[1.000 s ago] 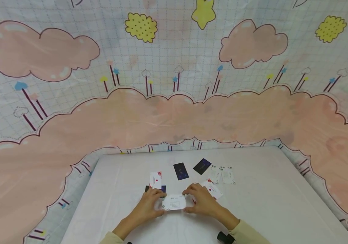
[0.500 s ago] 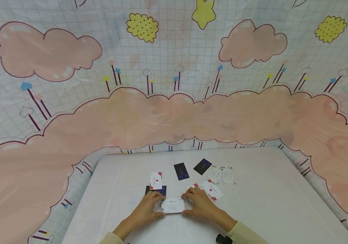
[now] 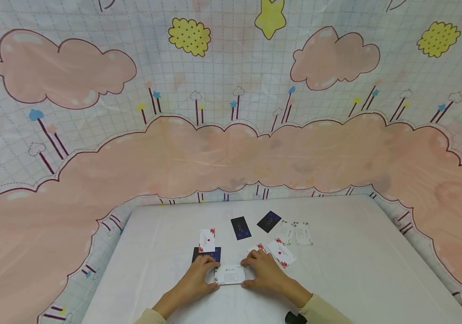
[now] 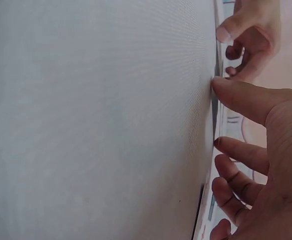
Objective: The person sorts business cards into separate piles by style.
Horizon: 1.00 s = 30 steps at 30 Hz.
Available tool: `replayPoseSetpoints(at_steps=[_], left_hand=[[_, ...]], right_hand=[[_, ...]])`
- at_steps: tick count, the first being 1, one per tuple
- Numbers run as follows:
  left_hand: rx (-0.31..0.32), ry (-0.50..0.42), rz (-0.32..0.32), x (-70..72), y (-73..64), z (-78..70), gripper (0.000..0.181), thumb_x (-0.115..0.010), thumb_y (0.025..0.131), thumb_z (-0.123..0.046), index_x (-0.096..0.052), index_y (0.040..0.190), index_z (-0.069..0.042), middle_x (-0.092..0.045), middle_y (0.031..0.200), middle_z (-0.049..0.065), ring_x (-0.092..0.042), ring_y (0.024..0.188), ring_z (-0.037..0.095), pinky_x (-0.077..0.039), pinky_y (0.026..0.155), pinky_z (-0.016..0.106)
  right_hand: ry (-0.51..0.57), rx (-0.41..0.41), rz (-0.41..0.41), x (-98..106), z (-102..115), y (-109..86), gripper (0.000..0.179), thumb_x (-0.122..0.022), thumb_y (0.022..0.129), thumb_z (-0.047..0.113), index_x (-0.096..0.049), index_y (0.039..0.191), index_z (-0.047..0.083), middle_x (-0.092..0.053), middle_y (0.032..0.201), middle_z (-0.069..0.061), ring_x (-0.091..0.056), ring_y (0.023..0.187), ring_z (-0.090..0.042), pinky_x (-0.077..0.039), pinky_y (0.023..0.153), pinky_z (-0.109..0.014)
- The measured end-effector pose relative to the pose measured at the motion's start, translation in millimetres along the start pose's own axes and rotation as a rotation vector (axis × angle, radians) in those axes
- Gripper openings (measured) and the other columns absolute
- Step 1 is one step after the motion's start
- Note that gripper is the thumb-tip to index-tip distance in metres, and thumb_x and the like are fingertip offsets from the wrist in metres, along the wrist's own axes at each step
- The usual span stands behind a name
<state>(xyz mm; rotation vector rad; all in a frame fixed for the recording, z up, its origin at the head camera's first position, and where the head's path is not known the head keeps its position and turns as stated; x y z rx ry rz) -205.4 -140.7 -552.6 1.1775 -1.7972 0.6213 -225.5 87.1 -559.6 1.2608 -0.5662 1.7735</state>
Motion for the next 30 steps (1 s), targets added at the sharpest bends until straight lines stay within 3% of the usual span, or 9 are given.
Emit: replayPoseSetpoints(at_steps=[11, 18, 30], left_hand=[[-0.005, 0.001, 0.024, 0.5, -0.1, 0.7, 0.054, -0.082, 0.077, -0.027, -0.066, 0.124, -0.007, -0.058, 0.12, 0.002, -0.047, 0.112, 0.022, -0.045, 0.099, 0.047], [0.025, 0.0, 0.032, 0.7, 0.9, 2.0, 0.055, -0.082, 0.076, -0.031, -0.066, 0.124, -0.01, -0.057, 0.121, -0.001, -0.046, 0.112, 0.02, -0.045, 0.1, 0.047], [-0.004, 0.006, -0.069, 7.3, -7.3, -2.6, 0.053, -0.083, 0.075, -0.028, -0.065, 0.123, -0.014, -0.06, 0.119, -0.003, -0.051, 0.112, 0.02, -0.044, 0.097, 0.047]], right_hand=[[0.013, -0.017, 0.018, 3.6, 2.2, -2.3, 0.053, -0.083, 0.07, 0.044, -0.07, 0.117, 0.023, -0.058, 0.104, 0.009, -0.049, 0.098, -0.011, -0.041, 0.086, -0.034], [0.027, -0.026, 0.021, 4.3, 2.5, -3.3, 0.053, -0.082, 0.071, 0.044, -0.069, 0.118, 0.023, -0.059, 0.105, 0.009, -0.049, 0.098, -0.011, -0.04, 0.086, -0.034], [0.046, -0.025, -0.03, 11.8, 4.4, -9.0, 0.048, -0.082, 0.073, 0.04, -0.069, 0.116, 0.022, -0.063, 0.112, 0.006, -0.055, 0.106, -0.017, -0.043, 0.086, -0.035]])
Point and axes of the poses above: each hand's wrist, its own y-axis towards the middle knuckle, its own x-axis out of the back of the hand, z = x × y, the point moved 3 cm from there along y, towards the middle knuckle
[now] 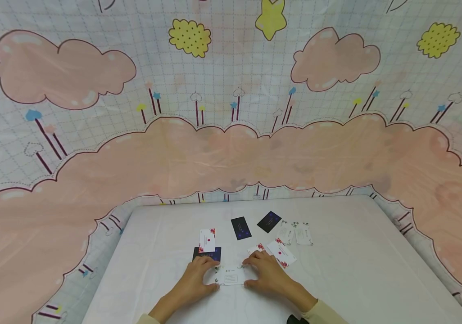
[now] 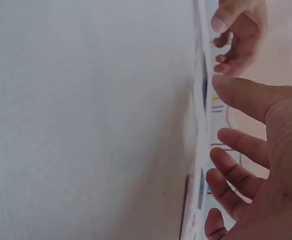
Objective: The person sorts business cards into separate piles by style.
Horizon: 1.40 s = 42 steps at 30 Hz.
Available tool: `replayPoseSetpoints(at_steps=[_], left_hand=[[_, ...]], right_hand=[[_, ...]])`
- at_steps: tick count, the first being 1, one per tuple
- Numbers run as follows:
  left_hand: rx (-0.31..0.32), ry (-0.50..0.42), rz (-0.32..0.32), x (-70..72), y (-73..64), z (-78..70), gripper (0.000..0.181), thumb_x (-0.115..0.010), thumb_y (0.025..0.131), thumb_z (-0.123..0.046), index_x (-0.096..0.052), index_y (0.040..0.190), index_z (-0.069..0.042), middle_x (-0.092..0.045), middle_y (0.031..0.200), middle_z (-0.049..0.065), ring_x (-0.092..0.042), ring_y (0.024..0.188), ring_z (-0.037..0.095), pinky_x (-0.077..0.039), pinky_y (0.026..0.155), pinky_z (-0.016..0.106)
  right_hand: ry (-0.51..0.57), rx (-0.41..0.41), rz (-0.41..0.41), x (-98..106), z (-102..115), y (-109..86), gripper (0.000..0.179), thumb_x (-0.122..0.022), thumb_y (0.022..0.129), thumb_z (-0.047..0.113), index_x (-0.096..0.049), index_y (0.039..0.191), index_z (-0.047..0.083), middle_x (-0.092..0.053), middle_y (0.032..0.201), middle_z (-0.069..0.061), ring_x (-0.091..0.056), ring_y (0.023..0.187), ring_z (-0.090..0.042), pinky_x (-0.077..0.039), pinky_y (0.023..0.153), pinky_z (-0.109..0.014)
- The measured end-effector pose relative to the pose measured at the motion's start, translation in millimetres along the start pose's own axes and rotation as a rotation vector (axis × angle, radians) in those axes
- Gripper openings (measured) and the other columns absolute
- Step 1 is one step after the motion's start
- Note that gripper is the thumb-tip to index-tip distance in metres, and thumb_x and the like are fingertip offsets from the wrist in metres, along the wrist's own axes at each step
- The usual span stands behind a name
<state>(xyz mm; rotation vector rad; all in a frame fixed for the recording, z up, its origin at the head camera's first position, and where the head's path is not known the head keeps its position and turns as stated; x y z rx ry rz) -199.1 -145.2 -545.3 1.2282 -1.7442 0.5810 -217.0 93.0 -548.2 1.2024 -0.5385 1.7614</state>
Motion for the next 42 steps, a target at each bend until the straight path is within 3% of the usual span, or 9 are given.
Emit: replayPoseSetpoints(at_steps=[8, 15, 25, 38, 42], left_hand=[[0.007, -0.032, -0.058, 8.8, -3.5, -7.8, 0.054, -0.082, 0.076, -0.029, -0.063, 0.125, -0.016, -0.061, 0.124, 0.0, -0.053, 0.117, 0.023, -0.043, 0.098, 0.049], [0.018, -0.101, -0.08, 16.6, 3.0, -21.3, 0.055, -0.08, 0.08, -0.029, -0.06, 0.13, -0.018, -0.059, 0.133, 0.002, -0.052, 0.126, 0.025, -0.042, 0.104, 0.052], [-0.05, -0.175, -0.156, 25.1, 28.8, -49.1, 0.052, -0.077, 0.083, -0.027, -0.059, 0.131, -0.017, -0.058, 0.133, 0.002, -0.052, 0.128, 0.027, -0.043, 0.106, 0.054], [-0.061, -0.271, -0.135, 12.2, 73.0, -77.8, 0.052, -0.071, 0.089, -0.028, -0.054, 0.137, -0.016, -0.051, 0.142, 0.007, -0.046, 0.134, 0.03, -0.043, 0.108, 0.052], [-0.068, -0.284, -0.164, 4.1, 86.5, -86.4, 0.052, -0.072, 0.088, -0.025, -0.054, 0.136, -0.015, -0.053, 0.139, 0.009, -0.049, 0.132, 0.032, -0.043, 0.107, 0.054]], right_hand=[[0.097, -0.007, -0.049, 24.7, 0.7, -8.5, 0.047, -0.083, 0.076, 0.034, -0.068, 0.117, 0.018, -0.062, 0.115, 0.004, -0.055, 0.109, -0.02, -0.044, 0.093, -0.047], [0.153, -0.044, -0.129, 49.6, -4.2, -13.1, 0.046, -0.085, 0.075, 0.026, -0.068, 0.117, 0.015, -0.062, 0.117, 0.001, -0.056, 0.115, -0.024, -0.044, 0.096, -0.052], [0.191, -0.137, -0.224, 86.2, -24.1, -18.5, 0.043, -0.084, 0.077, 0.025, -0.068, 0.116, 0.023, -0.06, 0.119, 0.004, -0.056, 0.117, -0.023, -0.048, 0.098, -0.051], [0.204, -0.178, -0.309, 118.6, -65.7, -27.3, 0.046, -0.081, 0.079, 0.021, -0.066, 0.122, 0.01, -0.061, 0.124, -0.009, -0.06, 0.115, -0.034, -0.049, 0.095, -0.059], [0.197, -0.215, -0.31, 121.5, -80.0, -28.0, 0.047, -0.081, 0.081, 0.021, -0.065, 0.124, 0.009, -0.061, 0.125, -0.01, -0.06, 0.113, -0.034, -0.05, 0.092, -0.059]])
Point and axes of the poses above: each hand's wrist, its own y-axis towards the middle knuckle, its own x-axis out of the back of the hand, z = x × y, the point moved 3 cm from there along y, towards the middle knuckle
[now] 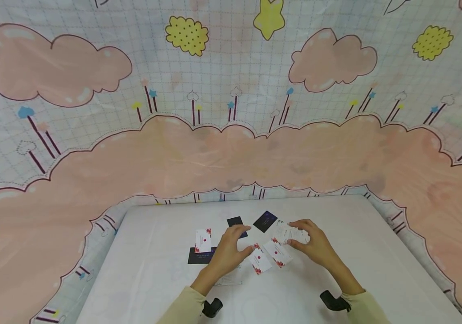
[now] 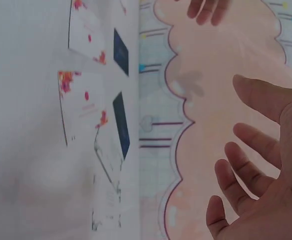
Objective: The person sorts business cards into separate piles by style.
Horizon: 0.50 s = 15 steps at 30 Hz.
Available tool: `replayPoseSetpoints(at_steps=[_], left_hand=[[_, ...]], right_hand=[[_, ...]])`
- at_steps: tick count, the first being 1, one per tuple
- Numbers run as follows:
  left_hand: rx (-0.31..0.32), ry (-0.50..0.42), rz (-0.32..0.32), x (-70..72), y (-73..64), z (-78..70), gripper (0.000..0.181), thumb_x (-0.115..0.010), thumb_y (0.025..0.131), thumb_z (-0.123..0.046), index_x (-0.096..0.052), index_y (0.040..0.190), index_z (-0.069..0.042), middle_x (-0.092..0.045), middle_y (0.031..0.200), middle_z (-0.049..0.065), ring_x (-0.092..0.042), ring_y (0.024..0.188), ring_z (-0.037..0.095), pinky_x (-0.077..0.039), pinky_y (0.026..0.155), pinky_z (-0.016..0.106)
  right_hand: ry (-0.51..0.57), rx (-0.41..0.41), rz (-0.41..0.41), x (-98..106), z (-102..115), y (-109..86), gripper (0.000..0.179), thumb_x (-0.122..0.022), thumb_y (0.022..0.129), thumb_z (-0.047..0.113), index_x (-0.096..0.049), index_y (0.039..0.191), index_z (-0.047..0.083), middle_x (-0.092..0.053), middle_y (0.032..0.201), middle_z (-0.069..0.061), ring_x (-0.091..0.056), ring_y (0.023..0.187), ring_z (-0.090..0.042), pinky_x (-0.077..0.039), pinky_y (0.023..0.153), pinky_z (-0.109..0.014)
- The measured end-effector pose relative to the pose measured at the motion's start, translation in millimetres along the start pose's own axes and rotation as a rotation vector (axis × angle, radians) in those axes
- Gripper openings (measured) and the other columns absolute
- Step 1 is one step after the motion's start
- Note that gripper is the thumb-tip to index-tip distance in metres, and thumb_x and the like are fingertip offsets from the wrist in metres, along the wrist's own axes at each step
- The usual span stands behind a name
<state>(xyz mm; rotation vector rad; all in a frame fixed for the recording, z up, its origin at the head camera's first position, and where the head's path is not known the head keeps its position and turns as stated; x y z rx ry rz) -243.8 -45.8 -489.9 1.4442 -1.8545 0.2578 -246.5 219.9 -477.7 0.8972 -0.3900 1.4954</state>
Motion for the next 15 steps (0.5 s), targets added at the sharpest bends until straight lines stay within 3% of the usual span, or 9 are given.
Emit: replayPoseSetpoints(at_steps=[6, 15], left_hand=[[0.005, 0.006, -0.067, -20.7, 12.2, -9.1, 0.053, -0.074, 0.086, -0.025, -0.057, 0.134, -0.01, -0.058, 0.133, 0.011, -0.053, 0.128, 0.033, -0.043, 0.106, 0.054], [0.075, 0.02, -0.15, -54.2, 23.0, -18.0, 0.055, -0.078, 0.082, -0.024, -0.06, 0.13, -0.005, -0.061, 0.129, 0.014, -0.056, 0.12, 0.035, -0.045, 0.099, 0.056]], right_hand=[[-0.002, -0.025, -0.004, 5.0, -16.3, 5.9, 0.049, -0.08, 0.081, 0.021, -0.064, 0.125, 0.008, -0.059, 0.127, -0.015, -0.058, 0.113, -0.037, -0.048, 0.093, -0.062], [-0.01, -0.037, 0.011, -0.6, -46.0, 16.1, 0.048, -0.078, 0.083, 0.021, -0.064, 0.127, 0.008, -0.058, 0.125, -0.019, -0.056, 0.111, -0.04, -0.048, 0.091, -0.063]])
Point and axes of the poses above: each hand's wrist, its own y-axis towards the middle knuckle, its own x-axis out of the back of the hand, z = x × y, the point moved 3 cm from there along y, towards the middle knuckle
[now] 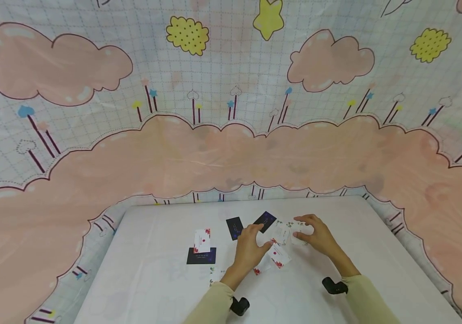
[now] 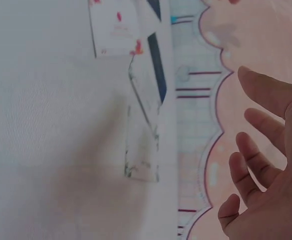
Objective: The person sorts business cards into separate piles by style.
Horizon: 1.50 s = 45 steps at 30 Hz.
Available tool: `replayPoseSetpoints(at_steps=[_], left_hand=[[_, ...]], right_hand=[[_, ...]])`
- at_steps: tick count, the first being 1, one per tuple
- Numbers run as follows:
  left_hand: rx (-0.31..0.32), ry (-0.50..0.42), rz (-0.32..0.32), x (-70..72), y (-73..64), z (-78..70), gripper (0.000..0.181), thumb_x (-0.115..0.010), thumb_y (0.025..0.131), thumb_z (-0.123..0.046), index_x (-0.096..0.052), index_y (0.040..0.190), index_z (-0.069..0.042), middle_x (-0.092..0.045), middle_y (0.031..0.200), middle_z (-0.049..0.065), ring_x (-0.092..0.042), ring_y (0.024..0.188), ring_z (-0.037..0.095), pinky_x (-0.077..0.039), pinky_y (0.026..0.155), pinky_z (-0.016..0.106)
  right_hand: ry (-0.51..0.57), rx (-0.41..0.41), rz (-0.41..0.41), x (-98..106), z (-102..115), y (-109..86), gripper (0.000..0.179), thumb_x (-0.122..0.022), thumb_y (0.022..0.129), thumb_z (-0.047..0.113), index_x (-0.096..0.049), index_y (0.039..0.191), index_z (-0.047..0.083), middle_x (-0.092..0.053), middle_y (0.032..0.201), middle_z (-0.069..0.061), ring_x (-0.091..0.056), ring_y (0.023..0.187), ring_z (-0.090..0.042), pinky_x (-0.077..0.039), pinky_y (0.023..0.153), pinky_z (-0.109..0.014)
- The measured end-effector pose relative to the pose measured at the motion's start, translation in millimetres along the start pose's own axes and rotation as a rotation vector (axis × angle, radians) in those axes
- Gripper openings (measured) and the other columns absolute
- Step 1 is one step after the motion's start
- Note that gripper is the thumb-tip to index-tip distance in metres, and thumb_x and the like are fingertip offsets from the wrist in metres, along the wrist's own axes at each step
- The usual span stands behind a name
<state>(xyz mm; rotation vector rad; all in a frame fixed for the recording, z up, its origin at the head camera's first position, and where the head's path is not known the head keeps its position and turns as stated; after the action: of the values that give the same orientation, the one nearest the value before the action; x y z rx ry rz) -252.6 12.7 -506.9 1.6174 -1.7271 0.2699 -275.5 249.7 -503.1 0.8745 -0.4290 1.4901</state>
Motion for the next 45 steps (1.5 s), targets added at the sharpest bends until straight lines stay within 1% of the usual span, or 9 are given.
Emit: replayPoseSetpoints(at_steps=[4, 9, 13, 19, 25, 29, 34, 39, 45], left_hand=[[0.032, -0.015, -0.044, -15.1, 5.6, 1.1, 0.055, -0.079, 0.081, -0.022, -0.061, 0.129, -0.003, -0.062, 0.128, 0.015, -0.059, 0.117, 0.036, -0.047, 0.097, 0.054], [0.052, 0.018, -0.111, -32.9, 10.5, 6.2, 0.055, -0.081, 0.077, -0.021, -0.063, 0.125, -0.002, -0.066, 0.121, 0.014, -0.061, 0.111, 0.033, -0.048, 0.093, 0.049], [0.111, 0.08, -0.111, -46.1, 11.9, 11.0, 0.055, -0.081, 0.076, -0.025, -0.065, 0.124, -0.005, -0.066, 0.12, 0.011, -0.06, 0.111, 0.031, -0.044, 0.091, 0.047], [0.176, 0.122, -0.122, -58.6, 15.5, 12.2, 0.052, -0.082, 0.076, -0.027, -0.066, 0.121, -0.005, -0.066, 0.118, 0.012, -0.058, 0.111, 0.032, -0.04, 0.089, 0.049], [0.218, 0.146, -0.111, -70.9, 18.0, 12.8, 0.051, -0.083, 0.075, -0.03, -0.068, 0.117, -0.006, -0.066, 0.115, 0.011, -0.057, 0.108, 0.031, -0.038, 0.088, 0.05], [0.246, 0.154, -0.094, -75.8, 17.3, 12.2, 0.05, -0.083, 0.075, -0.029, -0.069, 0.116, -0.005, -0.065, 0.112, 0.012, -0.055, 0.107, 0.031, -0.036, 0.088, 0.05], [0.268, 0.175, -0.092, -78.3, 17.2, 9.2, 0.049, -0.084, 0.074, -0.031, -0.07, 0.113, -0.005, -0.065, 0.107, 0.011, -0.054, 0.105, 0.03, -0.036, 0.086, 0.049], [0.281, 0.174, -0.089, -82.2, 19.6, 9.1, 0.05, -0.084, 0.073, -0.032, -0.07, 0.113, -0.005, -0.062, 0.107, 0.01, -0.052, 0.105, 0.029, -0.034, 0.087, 0.048], [0.271, 0.204, -0.116, -86.1, 21.6, 12.3, 0.049, -0.085, 0.072, -0.033, -0.071, 0.111, -0.006, -0.06, 0.105, 0.008, -0.051, 0.104, 0.028, -0.034, 0.086, 0.047]], right_hand=[[-0.02, 0.001, 0.012, -4.5, -12.2, 8.6, 0.048, -0.077, 0.084, 0.021, -0.064, 0.127, 0.005, -0.058, 0.124, -0.021, -0.057, 0.109, -0.042, -0.05, 0.087, -0.06], [0.0, -0.023, 0.032, -10.5, -18.9, 19.3, 0.047, -0.077, 0.084, 0.02, -0.063, 0.127, 0.004, -0.054, 0.132, -0.023, -0.049, 0.123, -0.046, -0.041, 0.1, -0.065], [0.026, -0.021, 0.055, -16.3, -20.3, 26.9, 0.048, -0.076, 0.085, 0.019, -0.063, 0.127, 0.002, -0.05, 0.137, -0.025, -0.043, 0.129, -0.048, -0.035, 0.104, -0.068], [0.026, 0.003, 0.079, -24.1, -25.9, 34.8, 0.046, -0.076, 0.084, 0.019, -0.064, 0.124, 0.0, -0.052, 0.133, -0.025, -0.047, 0.125, -0.047, -0.037, 0.104, -0.066], [0.03, -0.023, 0.116, -34.7, -34.6, 41.8, 0.043, -0.074, 0.086, 0.019, -0.064, 0.123, 0.0, -0.053, 0.13, -0.026, -0.048, 0.124, -0.048, -0.038, 0.103, -0.066], [-0.024, -0.072, 0.141, -43.3, -41.1, 46.0, 0.042, -0.074, 0.086, 0.021, -0.066, 0.123, 0.003, -0.056, 0.126, -0.024, -0.05, 0.121, -0.045, -0.039, 0.099, -0.066], [-0.119, -0.162, 0.171, -50.4, -48.7, 50.2, 0.043, -0.076, 0.084, 0.026, -0.068, 0.123, 0.01, -0.06, 0.124, -0.018, -0.052, 0.119, -0.04, -0.036, 0.096, -0.067], [-0.162, -0.187, 0.173, -50.0, -46.9, 52.0, 0.041, -0.077, 0.083, 0.027, -0.069, 0.121, 0.012, -0.062, 0.121, -0.016, -0.052, 0.117, -0.039, -0.035, 0.091, -0.066], [-0.186, -0.203, 0.171, -50.0, -39.3, 53.5, 0.037, -0.073, 0.083, 0.027, -0.071, 0.118, 0.014, -0.062, 0.12, -0.016, -0.051, 0.116, -0.04, -0.035, 0.09, -0.065]])
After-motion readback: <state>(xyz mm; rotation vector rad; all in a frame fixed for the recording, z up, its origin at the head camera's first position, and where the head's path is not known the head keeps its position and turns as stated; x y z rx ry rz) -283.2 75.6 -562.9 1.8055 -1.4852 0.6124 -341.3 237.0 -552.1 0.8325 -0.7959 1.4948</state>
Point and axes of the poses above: each hand's wrist, its own y-axis towards the middle knuckle, its own x-axis out of the back of the hand, z = x × y, the point moved 3 cm from there along y, towards the middle knuckle
